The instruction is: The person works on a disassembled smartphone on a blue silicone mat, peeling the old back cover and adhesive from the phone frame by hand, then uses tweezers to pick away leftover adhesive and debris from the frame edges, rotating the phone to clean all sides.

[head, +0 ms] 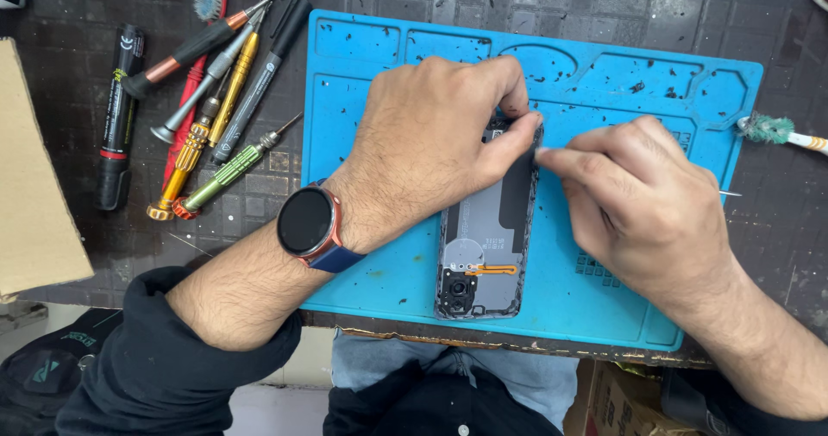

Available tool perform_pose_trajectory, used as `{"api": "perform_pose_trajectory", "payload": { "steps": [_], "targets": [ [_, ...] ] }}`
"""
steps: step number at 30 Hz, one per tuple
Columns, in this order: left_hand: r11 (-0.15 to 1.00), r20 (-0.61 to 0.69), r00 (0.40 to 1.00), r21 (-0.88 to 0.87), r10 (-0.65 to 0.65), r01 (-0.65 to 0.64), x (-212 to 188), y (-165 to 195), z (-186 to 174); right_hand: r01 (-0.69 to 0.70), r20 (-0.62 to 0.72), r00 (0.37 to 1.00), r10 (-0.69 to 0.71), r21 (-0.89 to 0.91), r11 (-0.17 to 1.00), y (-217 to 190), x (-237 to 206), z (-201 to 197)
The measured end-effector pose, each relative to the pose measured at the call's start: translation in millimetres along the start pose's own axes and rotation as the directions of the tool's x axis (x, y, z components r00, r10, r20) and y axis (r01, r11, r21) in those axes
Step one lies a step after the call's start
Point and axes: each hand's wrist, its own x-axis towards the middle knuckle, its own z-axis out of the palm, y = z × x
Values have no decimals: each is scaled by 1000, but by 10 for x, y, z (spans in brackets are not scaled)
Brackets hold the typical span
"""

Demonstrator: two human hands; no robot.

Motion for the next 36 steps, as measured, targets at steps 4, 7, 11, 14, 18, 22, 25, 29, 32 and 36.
{"api": "perform_pose_trajectory", "payload": {
  "steps": [4, 7, 11, 14, 18, 22, 25, 29, 32, 36],
  "targets": [
    [1000, 0, 1000, -7, 16, -16, -1, 3, -32, 1, 98, 995, -1, 0, 1000, 32, -36, -57],
    [1000, -11, 1000, -5, 17, -17, 4, 15, -38, -16, 154, 988, 4, 77, 997, 60, -77, -54],
    [1000, 14, 1000, 2, 10, -10, 4, 5, -33, -80, 36, 996, 77, 104, 991, 86, -116, 5],
    [1000, 37, 999, 0, -10, 10, 9, -4, -19, -95, -39, 994, 99, 83, 992, 92, -112, 39],
    [1000, 4, 1000, -20, 4, -4, -4, -1, -16, -38, -6, 999, 39, 30, 999, 63, -58, 40],
    [1000, 6, 1000, -15, 4, -4, -4, 3, -15, 7, 43, 999, -7, 2, 1000, 36, 20, -16],
    [1000, 18, 1000, 1, -8, 8, -2, 6, -11, 46, 112, 993, -45, -9, 999, 57, 52, -75],
    [1000, -10, 1000, -6, 21, -21, -2, 11, -18, 61, 163, 985, -58, -19, 998, 105, 18, -96],
    [1000, -6, 1000, -1, 16, -16, -11, 11, -25, -1, 187, 982, -8, 46, 999, 129, -41, -65],
    [999, -7, 999, 6, 35, -35, -3, -15, -13, -126, 37, 992, 122, 157, 979, 126, -92, -27]
  ]
}}
